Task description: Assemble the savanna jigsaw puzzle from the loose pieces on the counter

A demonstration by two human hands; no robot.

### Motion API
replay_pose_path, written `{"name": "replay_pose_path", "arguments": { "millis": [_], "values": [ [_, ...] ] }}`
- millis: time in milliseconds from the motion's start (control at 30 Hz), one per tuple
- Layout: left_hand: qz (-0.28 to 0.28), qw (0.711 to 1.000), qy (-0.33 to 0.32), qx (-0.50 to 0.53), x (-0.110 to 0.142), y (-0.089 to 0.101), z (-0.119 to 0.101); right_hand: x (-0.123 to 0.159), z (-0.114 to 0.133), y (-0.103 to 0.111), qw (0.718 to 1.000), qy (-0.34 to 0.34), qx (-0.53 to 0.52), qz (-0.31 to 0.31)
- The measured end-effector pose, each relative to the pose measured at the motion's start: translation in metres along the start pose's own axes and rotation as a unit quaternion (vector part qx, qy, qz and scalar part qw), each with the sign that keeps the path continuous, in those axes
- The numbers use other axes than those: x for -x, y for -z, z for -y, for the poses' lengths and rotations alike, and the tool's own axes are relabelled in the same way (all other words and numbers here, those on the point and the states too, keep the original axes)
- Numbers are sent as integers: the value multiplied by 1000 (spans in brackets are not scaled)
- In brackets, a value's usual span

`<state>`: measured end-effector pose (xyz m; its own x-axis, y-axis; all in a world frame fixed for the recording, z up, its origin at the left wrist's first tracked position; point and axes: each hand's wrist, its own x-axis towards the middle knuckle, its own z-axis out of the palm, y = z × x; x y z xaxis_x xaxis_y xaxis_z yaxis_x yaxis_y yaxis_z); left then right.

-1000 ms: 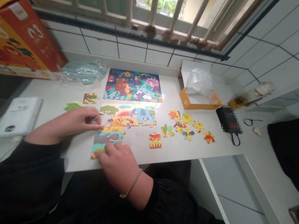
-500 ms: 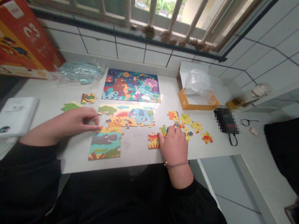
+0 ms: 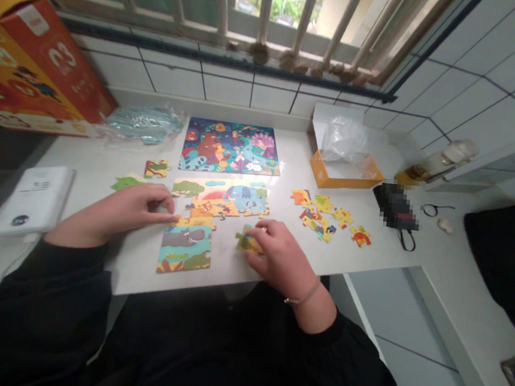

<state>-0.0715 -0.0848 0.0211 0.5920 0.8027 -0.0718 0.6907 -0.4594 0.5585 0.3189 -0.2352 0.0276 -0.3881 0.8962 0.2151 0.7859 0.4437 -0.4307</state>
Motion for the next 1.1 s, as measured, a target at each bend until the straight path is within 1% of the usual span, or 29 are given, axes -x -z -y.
{"name": "replay_pose_path", "arguments": {
  "millis": [100,200,467,767,1100],
  "values": [
    [0,1000,0,-3,1,0,-1,-7,30,-15,996,64,-9,62],
    [1,1000,2,-5,1,0,-1,-13,44,-25,991,88,23,93],
    [-4,1000,4,-2,0,0,-2,-13,46,-29,990,73,46,112],
    [-1,1000,3,1,1,-1,0,-14,47,-28,987,96,54,118],
    [3,1000,1,2,1,-1,2,-12,61,-32,986,69,90,118]
  ]
}}
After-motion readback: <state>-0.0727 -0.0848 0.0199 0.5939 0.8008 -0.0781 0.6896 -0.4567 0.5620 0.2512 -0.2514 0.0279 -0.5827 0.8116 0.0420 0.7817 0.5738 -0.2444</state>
